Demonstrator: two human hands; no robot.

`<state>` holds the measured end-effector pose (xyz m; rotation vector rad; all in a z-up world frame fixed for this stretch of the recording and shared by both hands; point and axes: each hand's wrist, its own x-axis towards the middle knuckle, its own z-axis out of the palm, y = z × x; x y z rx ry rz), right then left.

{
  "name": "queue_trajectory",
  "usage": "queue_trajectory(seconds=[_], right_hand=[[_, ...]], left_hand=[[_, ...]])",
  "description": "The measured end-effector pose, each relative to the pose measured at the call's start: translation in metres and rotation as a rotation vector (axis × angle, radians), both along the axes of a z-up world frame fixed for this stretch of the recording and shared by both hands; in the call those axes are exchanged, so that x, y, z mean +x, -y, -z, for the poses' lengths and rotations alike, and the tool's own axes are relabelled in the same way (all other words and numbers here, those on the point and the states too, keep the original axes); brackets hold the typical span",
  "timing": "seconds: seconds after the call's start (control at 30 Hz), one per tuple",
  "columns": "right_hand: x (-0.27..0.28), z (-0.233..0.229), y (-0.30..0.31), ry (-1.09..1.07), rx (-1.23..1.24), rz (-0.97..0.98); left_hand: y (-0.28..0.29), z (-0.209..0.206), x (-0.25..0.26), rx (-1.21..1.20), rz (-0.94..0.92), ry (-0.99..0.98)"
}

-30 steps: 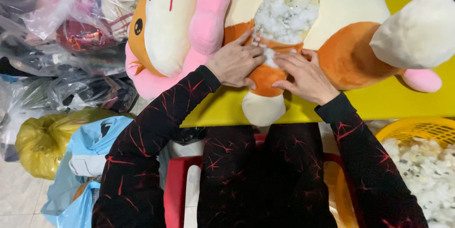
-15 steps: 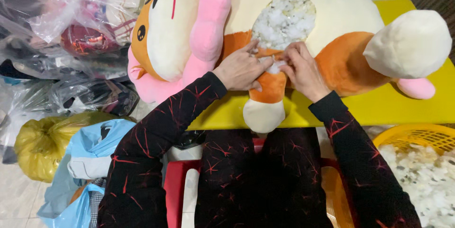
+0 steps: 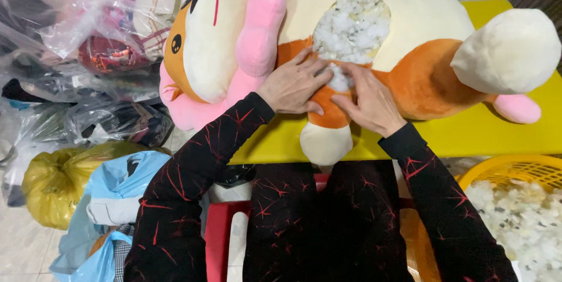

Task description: The person repeatedly scoops white stuffing from a yellow basket and packs it into the open cavity of a large plush toy on a yellow table. The person uses both hands to push and distribute the stuffing inside the toy's body.

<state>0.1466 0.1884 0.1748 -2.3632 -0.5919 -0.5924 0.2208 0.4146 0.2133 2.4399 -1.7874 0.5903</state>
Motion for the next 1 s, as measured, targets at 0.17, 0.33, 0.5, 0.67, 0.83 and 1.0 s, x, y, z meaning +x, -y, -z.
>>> queue_trajectory(seconds=[0.17, 0.33, 0.5, 0.67, 0.83, 1.0], right_hand=[[0.011, 0.002, 0.006, -0.029, -0.227, -0.082], [0.032, 0.008, 0.022, -0.213, -0.351, -0.131], [0.031, 0.021, 0.025, -0.116, -0.356, -0.156], [0.022, 0.013, 0.013, -0.180, -0.266, 0.006], [-0.003, 0.021, -0.004, 0.180, -0.023, 0.025], [0.003, 0.026, 0.006, 0.028, -0.010, -0.051]], left_hand=[[-0.001, -0.004, -0.003, 0.259, -0.109, 0.012], [0.005, -0.014, 0.005, 0.297, -0.119, -0.070], [0.012, 0.003, 0.008, 0.082, -0.028, -0.042], [0.014, 0.020, 0.008, -0.005, -0.100, 0.000], [0.010, 0.023, 0.005, 0.044, -0.174, -0.033], [0.013, 0.027, 0.001, -0.095, -0.022, -0.026]])
